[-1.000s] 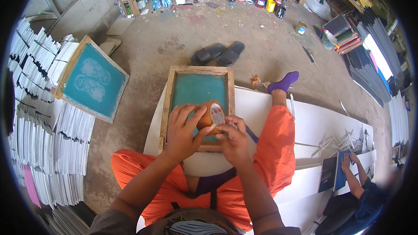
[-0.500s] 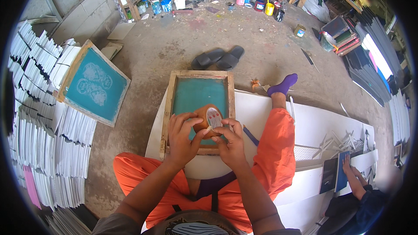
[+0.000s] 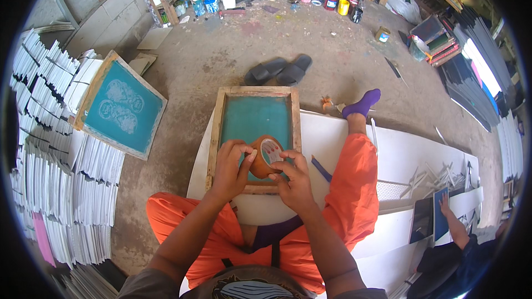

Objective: The person sits on the floor and applies orange tape to the edges of a wooden frame containing a teal screen. They repeatedly tear strips of tape and press them onto the frame's perimeter, smoothing them down with their fingers.

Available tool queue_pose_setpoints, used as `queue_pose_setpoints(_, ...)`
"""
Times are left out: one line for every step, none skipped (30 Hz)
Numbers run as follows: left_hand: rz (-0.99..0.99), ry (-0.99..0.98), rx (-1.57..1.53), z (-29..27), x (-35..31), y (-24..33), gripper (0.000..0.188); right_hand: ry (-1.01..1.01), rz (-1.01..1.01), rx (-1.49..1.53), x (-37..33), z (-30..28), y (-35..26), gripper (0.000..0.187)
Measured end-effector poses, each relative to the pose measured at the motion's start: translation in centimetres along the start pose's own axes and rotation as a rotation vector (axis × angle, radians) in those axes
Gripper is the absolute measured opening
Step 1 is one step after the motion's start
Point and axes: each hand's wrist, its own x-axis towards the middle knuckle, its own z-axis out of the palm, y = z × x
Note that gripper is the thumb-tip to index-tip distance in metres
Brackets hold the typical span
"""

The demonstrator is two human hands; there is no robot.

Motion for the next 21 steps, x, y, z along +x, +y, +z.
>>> queue_pose_setpoints(0.001,-0.006,-0.003,0.0,-0.1,-0.2,0.013,-0.003,-0.011,-0.010,0.0,0.0,0.1,0.025)
queue_pose_setpoints(0.003,-0.012,-0.006,0.1,-0.1,-0.4,0.013,-0.009,0.008,-0.002,-0.1,-0.1,0.2,0.026)
queue_pose_setpoints(0.004,-0.022,-0.005,0.0,-0.2,-0.5,0.013,-0.016,0.027,0.005,-0.2,-0.1,0.2,0.026)
queue_pose_setpoints(0.004,-0.032,-0.004,0.0,-0.2,-0.6,0.013,-0.023,0.047,0.012,-0.3,-0.1,0.3,0.027)
queue_pose_setpoints(0.005,-0.042,-0.003,0.0,-0.3,-0.7,0.014,-0.027,0.054,0.019,-0.3,-0.1,0.2,0.027)
queue_pose_setpoints(0.012,-0.046,-0.002,0.0,-0.3,-0.9,0.013,-0.032,0.061,0.026,-0.4,-0.1,0.0,0.026)
queue_pose_setpoints(0.019,-0.050,-0.001,0.0,-0.3,-1.1,0.012,-0.037,0.067,0.033,-0.4,-0.1,0.0,0.025)
queue_pose_setpoints(0.025,-0.054,0.001,0.1,-0.4,-1.3,0.012,-0.045,0.047,0.013,-0.4,-0.1,0.0,0.025)
queue_pose_setpoints(0.026,-0.067,0.022,0.1,-0.4,-1.4,0.010,-0.052,0.025,-0.008,-0.4,-0.2,0.1,0.025)
queue_pose_setpoints(0.027,-0.080,0.043,0.2,-0.4,-1.5,0.008,-0.059,0.003,-0.029,-0.4,-0.2,0.2,0.025)
queue_pose_setpoints(0.027,-0.093,0.064,0.3,-0.5,-1.5,0.009,-0.044,0.020,-0.015,-0.4,-0.1,0.1,0.025)
queue_pose_setpoints(0.022,-0.094,0.071,0.3,-0.5,-1.5,0.009,-0.028,0.038,-0.003,-0.5,0.1,0.0,0.024)
queue_pose_setpoints(0.016,-0.096,0.078,0.4,-0.6,-1.5,0.009,-0.012,0.055,0.009,-0.5,0.2,-0.1,0.024)
queue_pose_setpoints(0.010,-0.098,0.085,0.5,-0.7,-1.4,0.010,-0.004,0.050,-0.006,-0.5,0.3,-0.2,0.024)
queue_pose_setpoints(0.012,-0.085,0.087,0.6,-0.9,-1.3,0.010,0.004,0.045,-0.021,-0.4,0.4,-0.4,0.025)
queue_pose_setpoints(0.014,-0.072,0.090,0.8,-1.1,-1.2,0.010,0.011,0.040,-0.037,-0.3,0.4,-0.5,0.025)
queue_pose_setpoints(0.016,-0.058,0.093,0.9,-1.3,-1.2,0.010,0.018,0.015,-0.097,-0.2,0.4,-0.5,0.025)
queue_pose_setpoints(0.000,-0.060,0.086,1.1,-1.6,-1.1,0.011,0.023,-0.009,-0.156,-0.2,0.5,-0.3,0.025)
queue_pose_setpoints(-0.016,-0.061,0.080,1.3,-2.0,-1.0,0.011,0.029,-0.033,-0.216,-0.1,0.5,-0.2,0.024)
queue_pose_setpoints(-0.031,-0.062,0.074,1.5,-2.3,-1.0,0.011,0.032,-0.038,-0.237,-0.2,0.6,0.0,0.024)
queue_pose_setpoints(-0.037,-0.034,0.046,1.7,-2.4,-1.0,0.010,0.035,-0.043,-0.258,-0.3,0.7,0.3,0.024)
